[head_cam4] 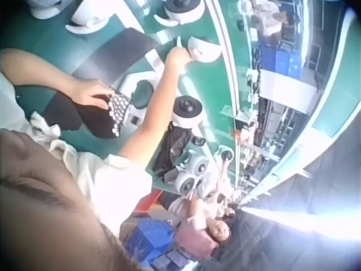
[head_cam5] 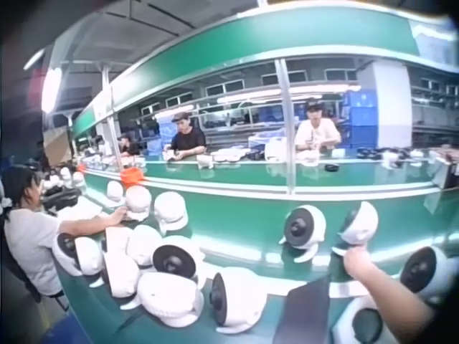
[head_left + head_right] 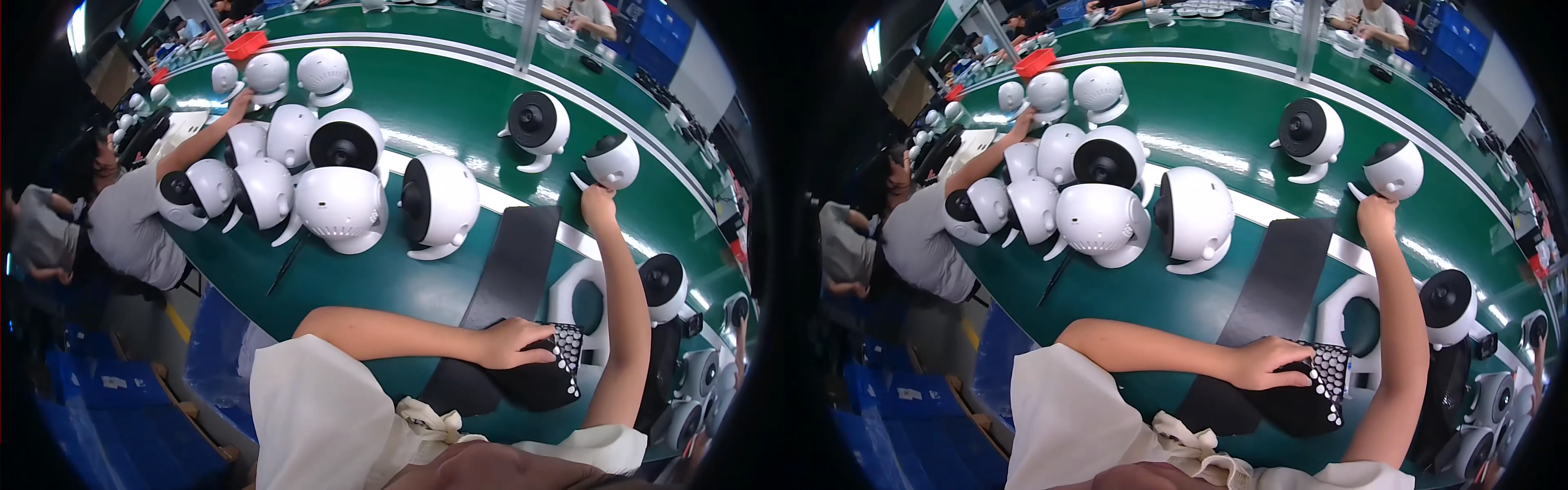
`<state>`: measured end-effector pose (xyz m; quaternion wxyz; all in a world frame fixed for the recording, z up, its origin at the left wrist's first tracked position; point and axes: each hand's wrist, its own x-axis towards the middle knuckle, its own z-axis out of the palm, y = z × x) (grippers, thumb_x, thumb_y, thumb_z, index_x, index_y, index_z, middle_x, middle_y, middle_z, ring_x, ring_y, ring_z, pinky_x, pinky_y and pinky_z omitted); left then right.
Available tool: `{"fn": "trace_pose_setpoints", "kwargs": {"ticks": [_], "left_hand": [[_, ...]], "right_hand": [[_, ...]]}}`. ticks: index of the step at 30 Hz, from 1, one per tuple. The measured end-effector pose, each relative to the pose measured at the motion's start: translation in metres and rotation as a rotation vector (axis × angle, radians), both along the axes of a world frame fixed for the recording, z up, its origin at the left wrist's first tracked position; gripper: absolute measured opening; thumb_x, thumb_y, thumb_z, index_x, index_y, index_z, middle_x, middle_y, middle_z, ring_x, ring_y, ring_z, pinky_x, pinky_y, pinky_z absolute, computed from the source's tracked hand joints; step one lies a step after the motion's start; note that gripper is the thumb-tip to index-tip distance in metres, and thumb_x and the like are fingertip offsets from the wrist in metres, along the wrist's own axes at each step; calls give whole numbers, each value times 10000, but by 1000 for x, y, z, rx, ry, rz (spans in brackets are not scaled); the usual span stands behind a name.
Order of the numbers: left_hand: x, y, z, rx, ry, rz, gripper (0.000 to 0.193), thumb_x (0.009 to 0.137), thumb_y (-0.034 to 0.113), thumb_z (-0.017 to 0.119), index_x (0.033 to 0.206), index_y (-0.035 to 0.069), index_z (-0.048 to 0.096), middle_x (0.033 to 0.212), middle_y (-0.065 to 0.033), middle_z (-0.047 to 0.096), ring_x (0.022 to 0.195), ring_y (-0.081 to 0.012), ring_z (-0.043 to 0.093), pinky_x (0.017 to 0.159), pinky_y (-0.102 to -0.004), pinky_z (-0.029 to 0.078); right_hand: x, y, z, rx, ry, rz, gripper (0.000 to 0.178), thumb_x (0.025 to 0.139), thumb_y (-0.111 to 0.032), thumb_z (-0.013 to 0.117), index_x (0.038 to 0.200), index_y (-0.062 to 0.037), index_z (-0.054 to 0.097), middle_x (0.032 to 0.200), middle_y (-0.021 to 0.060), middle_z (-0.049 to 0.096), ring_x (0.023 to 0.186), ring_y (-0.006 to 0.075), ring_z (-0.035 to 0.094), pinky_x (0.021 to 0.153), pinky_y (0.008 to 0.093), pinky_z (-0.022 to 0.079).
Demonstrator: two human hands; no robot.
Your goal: Manually assemble security camera components by fitting housing parts and inserting rubber plugs into the base.
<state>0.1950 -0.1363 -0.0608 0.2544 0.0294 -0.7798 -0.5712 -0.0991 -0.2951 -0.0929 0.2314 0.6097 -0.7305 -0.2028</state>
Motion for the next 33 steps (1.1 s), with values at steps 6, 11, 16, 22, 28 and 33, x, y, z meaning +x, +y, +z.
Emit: {"fn": "trace_pose_setpoints", "kwargs": {"ticks": [6,11,16,22,28,33], "left_hand": [[0,-2,-4,-23,-49,-32,290,826,250,550,883,-26,479,798,-185,532,772,-361,535,667,-392,409],[1,-3,-5,-57,-42,-26,303,825,249,552,895,-35,474,807,-197,530,781,-375,526,673,-400,408],[-2,-4,-4,-66,-6,-51,292,821,236,558,858,-36,456,778,-195,509,752,-375,510,655,-399,397],[0,-5,-5,-80,8,-40,272,823,221,552,849,-29,447,757,-184,496,727,-365,501,635,-394,389],[-3,-4,-3,-80,-1,-48,266,827,235,543,841,-16,453,746,-174,500,732,-358,509,638,-390,394],[-3,-4,-4,-78,5,-46,263,829,239,539,842,-11,460,758,-167,513,744,-354,518,645,-387,400]], "right_hand": [[41,-1,28,136,-162,-379,200,753,-104,536,899,-63,666,995,138,617,911,314,596,760,432,461],[105,-7,37,-31,-183,366,142,753,-145,514,819,-75,618,751,70,617,729,211,614,578,388,461],[91,-43,-4,-145,-283,391,481,745,-17,428,1221,26,372,1218,181,444,1133,336,429,897,444,379],[75,-53,-14,-152,-1,310,356,706,-51,505,1048,44,533,837,171,616,731,279,619,677,413,479],[66,-34,16,40,66,301,131,723,-99,546,755,-82,672,732,52,647,719,253,634,678,408,474],[33,-25,27,-81,40,691,50,735,-102,534,710,-77,569,702,70,612,682,214,617,615,299,478]]}}
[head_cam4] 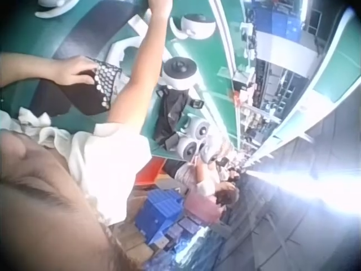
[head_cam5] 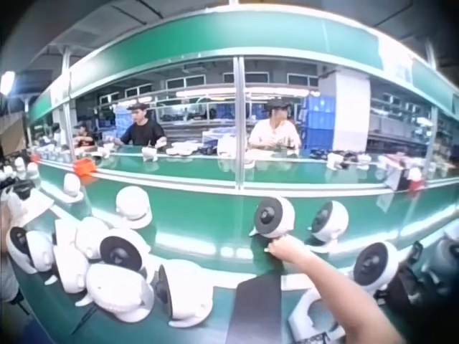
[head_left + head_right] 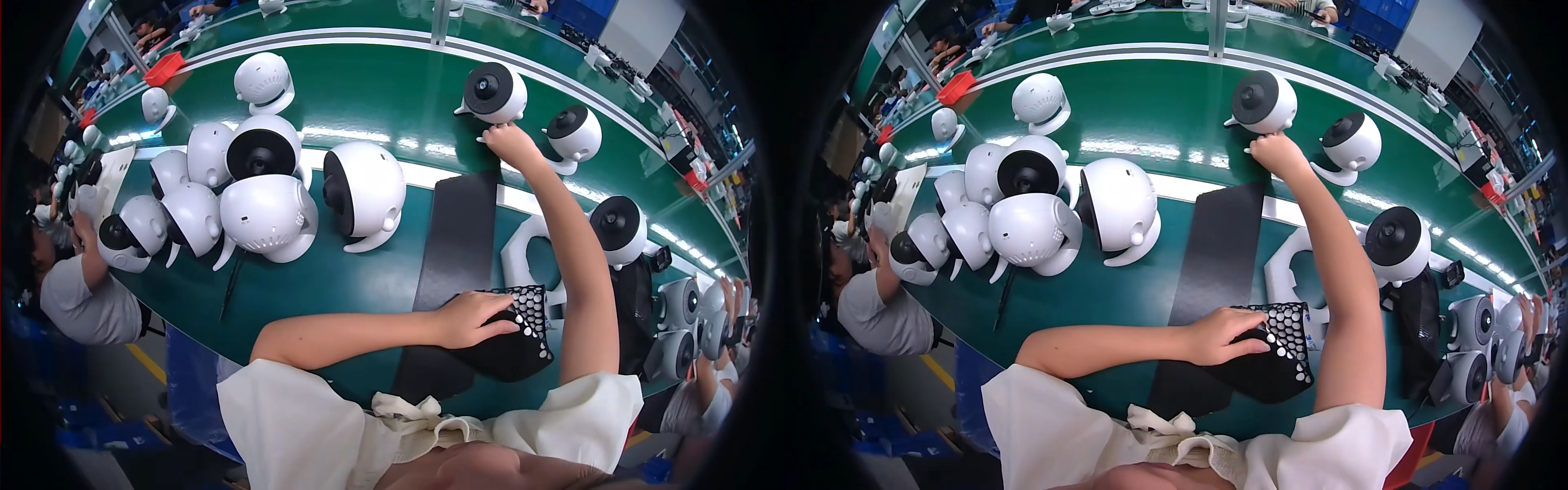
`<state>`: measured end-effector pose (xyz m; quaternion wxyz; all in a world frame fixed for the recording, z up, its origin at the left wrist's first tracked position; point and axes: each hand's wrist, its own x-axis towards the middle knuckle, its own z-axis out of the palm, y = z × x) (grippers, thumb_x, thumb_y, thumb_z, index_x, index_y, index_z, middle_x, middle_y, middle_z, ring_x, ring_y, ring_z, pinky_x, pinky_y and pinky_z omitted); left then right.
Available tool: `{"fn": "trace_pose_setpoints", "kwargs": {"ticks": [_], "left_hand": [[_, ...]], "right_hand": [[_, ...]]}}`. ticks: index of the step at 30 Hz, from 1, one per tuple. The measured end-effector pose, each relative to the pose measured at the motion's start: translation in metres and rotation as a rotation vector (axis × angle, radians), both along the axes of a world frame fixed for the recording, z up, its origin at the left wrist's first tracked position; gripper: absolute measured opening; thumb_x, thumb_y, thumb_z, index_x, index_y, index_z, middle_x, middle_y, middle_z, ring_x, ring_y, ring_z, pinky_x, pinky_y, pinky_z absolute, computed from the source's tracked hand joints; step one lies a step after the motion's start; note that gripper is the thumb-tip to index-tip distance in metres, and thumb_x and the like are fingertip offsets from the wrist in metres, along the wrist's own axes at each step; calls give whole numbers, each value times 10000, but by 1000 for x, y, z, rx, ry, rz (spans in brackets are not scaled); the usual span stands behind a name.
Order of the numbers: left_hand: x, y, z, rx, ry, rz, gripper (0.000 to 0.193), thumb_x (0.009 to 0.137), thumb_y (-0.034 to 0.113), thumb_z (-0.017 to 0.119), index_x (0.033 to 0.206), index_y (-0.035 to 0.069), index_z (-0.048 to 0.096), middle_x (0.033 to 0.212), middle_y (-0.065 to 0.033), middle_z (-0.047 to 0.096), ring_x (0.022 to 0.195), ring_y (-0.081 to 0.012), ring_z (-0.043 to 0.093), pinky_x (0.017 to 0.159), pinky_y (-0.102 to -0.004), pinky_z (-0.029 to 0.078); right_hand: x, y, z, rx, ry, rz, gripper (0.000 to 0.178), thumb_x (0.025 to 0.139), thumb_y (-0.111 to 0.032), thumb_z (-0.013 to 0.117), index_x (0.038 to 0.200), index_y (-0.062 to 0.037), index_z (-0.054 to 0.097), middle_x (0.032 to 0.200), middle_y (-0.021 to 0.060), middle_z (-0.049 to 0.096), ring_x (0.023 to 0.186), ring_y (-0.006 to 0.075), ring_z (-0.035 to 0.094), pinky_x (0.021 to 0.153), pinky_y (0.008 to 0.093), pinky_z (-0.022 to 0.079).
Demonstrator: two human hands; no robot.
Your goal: Manually assemble security camera components by fitting housing parts and inserting rubber plugs into the base.
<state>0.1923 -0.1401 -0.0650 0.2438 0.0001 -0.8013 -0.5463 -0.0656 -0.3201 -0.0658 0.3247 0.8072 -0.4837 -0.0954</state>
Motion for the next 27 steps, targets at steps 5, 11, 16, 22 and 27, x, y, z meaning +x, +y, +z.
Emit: {"fn": "trace_pose_setpoints", "kwargs": {"ticks": [5,11,16,22,27], "left_hand": [[-1,-1,-4,6,10,5,322,839,301,516,869,-15,461,793,-205,543,777,-388,524,656,-432,403],[0,-1,1,-16,-12,7,322,840,319,511,822,3,451,776,-187,542,768,-377,530,650,-429,403],[-1,-1,0,-8,-9,12,317,843,319,507,824,9,447,775,-183,542,770,-377,531,652,-432,402],[-1,-1,1,-21,-25,7,305,843,309,508,825,13,438,781,-189,544,773,-380,529,653,-431,403],[-3,-1,-2,-10,-4,8,303,841,301,513,822,8,435,769,-192,536,765,-380,523,644,-425,397]], "right_hand": [[11,0,32,118,-631,-124,92,726,-57,518,801,-4,515,786,180,581,766,324,583,689,399,475],[-23,0,49,94,-1038,-203,125,823,-61,434,879,26,503,840,225,590,817,383,565,712,413,439],[-44,-2,32,156,-1322,-184,150,868,-127,438,901,15,474,857,157,610,811,269,579,742,335,429],[-41,9,45,133,-1139,-293,170,849,-150,485,888,14,460,809,205,600,758,349,585,683,399,436],[-12,31,23,15,-786,-181,87,794,-46,456,874,-17,437,758,224,560,710,398,563,607,466,441]]}}
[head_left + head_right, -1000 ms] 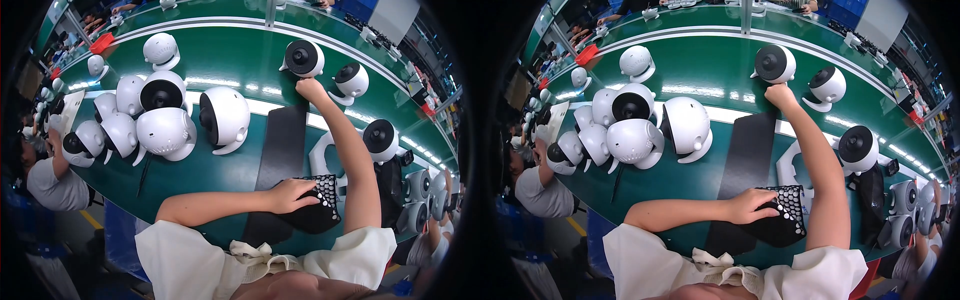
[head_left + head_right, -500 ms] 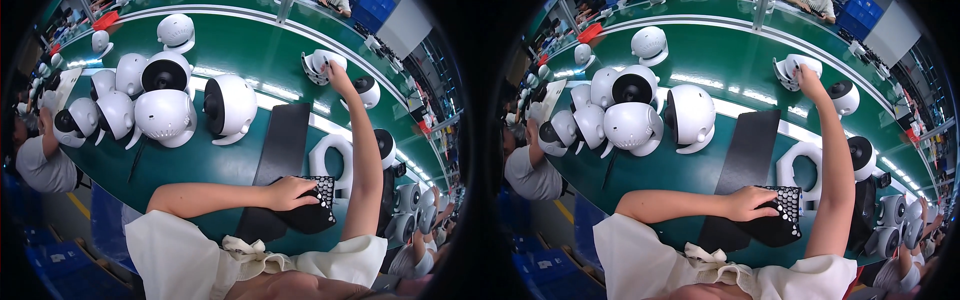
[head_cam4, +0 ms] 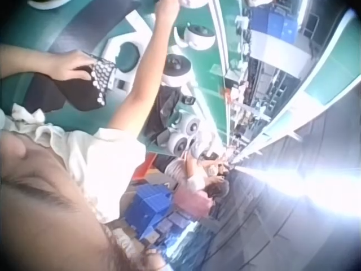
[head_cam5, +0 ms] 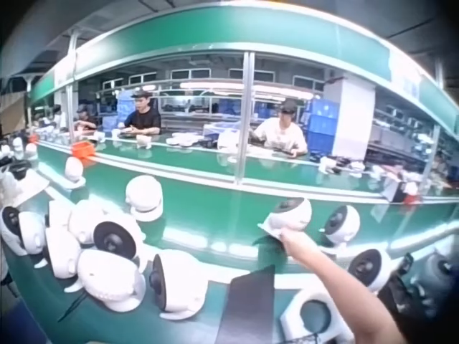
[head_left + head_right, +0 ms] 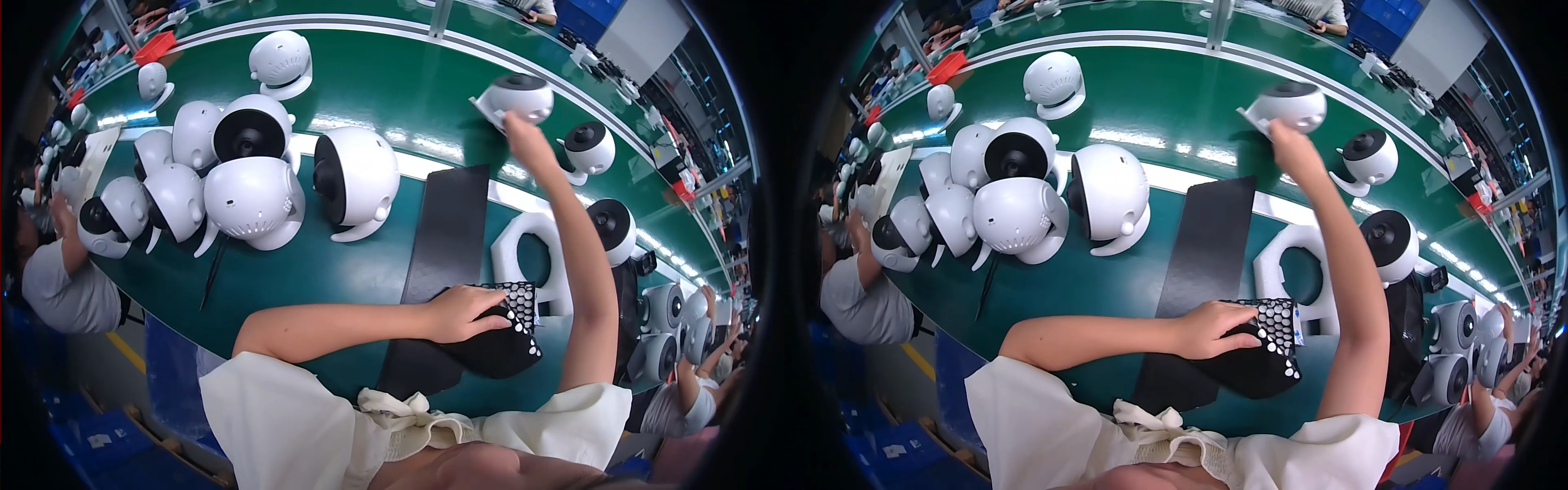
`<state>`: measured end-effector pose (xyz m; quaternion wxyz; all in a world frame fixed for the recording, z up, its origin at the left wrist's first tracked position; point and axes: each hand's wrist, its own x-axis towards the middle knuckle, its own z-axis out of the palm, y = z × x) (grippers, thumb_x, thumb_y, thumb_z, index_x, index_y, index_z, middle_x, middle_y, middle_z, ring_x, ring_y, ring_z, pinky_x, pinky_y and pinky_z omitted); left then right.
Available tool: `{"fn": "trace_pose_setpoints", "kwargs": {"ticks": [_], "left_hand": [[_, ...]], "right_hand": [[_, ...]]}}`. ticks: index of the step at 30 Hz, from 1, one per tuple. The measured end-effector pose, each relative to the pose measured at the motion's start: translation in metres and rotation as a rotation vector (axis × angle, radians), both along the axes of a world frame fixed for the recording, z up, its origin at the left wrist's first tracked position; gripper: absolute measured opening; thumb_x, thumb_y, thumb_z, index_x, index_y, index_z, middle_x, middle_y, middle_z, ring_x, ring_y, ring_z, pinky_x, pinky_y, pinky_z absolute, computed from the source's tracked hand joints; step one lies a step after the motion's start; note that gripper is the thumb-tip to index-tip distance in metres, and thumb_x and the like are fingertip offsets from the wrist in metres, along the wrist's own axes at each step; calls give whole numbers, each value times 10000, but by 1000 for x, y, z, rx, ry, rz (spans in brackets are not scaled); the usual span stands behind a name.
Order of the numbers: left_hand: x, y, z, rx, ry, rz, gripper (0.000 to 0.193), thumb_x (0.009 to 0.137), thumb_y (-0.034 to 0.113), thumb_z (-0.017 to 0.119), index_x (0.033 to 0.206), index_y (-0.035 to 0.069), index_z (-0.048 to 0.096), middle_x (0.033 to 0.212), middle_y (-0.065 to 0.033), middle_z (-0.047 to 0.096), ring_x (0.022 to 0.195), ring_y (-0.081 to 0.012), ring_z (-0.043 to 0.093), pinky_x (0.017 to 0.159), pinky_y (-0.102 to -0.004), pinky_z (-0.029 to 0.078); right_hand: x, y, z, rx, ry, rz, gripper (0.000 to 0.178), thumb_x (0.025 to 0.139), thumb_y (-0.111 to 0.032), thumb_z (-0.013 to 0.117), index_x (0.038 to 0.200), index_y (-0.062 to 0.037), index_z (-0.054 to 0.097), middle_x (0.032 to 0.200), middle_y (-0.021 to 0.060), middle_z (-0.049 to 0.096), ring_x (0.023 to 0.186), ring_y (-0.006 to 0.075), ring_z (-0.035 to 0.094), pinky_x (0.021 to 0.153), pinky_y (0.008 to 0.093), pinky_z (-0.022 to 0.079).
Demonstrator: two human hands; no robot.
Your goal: Manually assemble security camera components by fitting housing parts and inserting rubber plugs into the base.
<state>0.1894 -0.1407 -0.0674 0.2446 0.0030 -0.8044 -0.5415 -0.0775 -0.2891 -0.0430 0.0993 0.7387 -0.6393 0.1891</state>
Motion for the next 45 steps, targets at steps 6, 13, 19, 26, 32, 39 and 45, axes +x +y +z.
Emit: {"fn": "trace_pose_setpoints", "kwargs": {"ticks": [6,13,19,26,32,39,45], "left_hand": [[0,0,0,-2,0,-2,305,839,296,517,817,3,435,751,-190,528,744,-374,519,635,-417,395],[0,1,-2,1,9,15,302,837,293,521,803,3,441,752,-189,533,734,-370,523,633,-414,400],[3,-2,2,-13,-42,-17,247,837,227,532,893,-8,478,826,-187,553,789,-361,539,675,-387,419],[1,1,0,-2,-32,-9,284,845,275,517,871,-4,465,798,-191,542,774,-365,529,668,-398,409],[5,-2,3,-16,-48,-7,279,847,264,519,893,-8,475,811,-177,540,787,-350,535,680,-382,413],[1,0,2,-26,-24,-18,274,846,257,518,874,-10,468,802,-187,534,778,-362,532,671,-390,413],[3,0,4,-22,-66,-21,286,840,268,516,905,-7,474,849,-198,538,834,-364,526,704,-404,416]], "right_hand": [[21,7,-32,163,515,37,217,810,-155,474,938,20,486,945,205,556,861,324,570,768,405,462],[18,6,-13,507,300,-19,521,869,-251,461,1275,44,324,1276,207,386,1221,333,306,1002,380,275],[10,14,2,604,437,-169,546,867,-433,402,1330,-160,303,1308,85,393,1223,230,348,1045,421,195],[6,26,-9,546,260,-307,598,858,-390,438,1295,-5,302,1322,180,340,1222,301,333,1010,363,279],[59,45,37,825,349,-346,350,816,-333,542,943,-12,599,976,170,594,890,315,589,748,399,479],[109,17,75,594,216,-64,482,814,-403,518,1110,-23,494,1007,216,572,914,341,571,765,435,463],[160,-94,84,338,112,168,772,761,-348,615,1338,-47,199,1294,202,356,1108,340,454,864,418,429]]}}
